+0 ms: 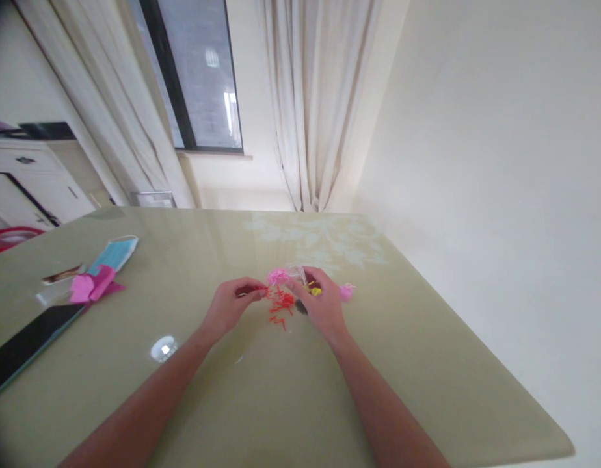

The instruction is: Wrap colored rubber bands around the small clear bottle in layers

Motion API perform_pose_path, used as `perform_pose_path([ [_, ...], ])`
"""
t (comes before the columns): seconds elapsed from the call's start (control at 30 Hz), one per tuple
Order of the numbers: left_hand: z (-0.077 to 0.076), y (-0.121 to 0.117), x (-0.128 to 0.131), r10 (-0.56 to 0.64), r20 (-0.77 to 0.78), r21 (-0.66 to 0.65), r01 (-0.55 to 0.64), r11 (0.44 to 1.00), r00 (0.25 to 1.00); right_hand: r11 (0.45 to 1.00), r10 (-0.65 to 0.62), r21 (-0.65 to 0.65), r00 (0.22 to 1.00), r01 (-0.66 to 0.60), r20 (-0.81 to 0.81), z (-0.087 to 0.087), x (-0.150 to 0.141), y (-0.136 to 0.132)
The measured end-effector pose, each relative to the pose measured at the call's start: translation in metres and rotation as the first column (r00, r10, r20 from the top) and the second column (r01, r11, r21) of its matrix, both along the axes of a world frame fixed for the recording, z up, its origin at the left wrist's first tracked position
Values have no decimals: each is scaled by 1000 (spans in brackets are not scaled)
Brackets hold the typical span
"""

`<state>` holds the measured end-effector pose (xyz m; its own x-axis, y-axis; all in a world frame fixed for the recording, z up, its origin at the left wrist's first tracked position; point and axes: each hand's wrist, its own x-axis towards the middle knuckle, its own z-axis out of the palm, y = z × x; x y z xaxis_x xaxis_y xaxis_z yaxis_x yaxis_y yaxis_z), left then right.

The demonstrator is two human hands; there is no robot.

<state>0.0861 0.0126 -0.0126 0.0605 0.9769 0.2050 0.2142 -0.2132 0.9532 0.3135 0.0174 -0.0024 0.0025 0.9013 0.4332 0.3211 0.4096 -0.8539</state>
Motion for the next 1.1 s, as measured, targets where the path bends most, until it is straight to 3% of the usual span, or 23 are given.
perform_pose_path([
  [0.13,15,-2,-6,64,126,65,-73,995,990,997,4,74,985,-18,174,4,-5,-8],
  [0.27,23,-8,-7,46,166,178,-76,981,985,990,22,124,950,-64,313,6,-13,-17],
  [0.63,24,-18,-3,23,-218,490,89,867,976,960,-44,272,922,-68,385,-2,-19,-21],
  [0.87,18,-20,2,110,-180,471,-13,882,977,952,-26,288,912,-102,409,-3,-20,-22],
  [1.1,15,-20,-3,113,-282,630,95,771,953,972,3,218,934,-87,357,1,-20,-24],
])
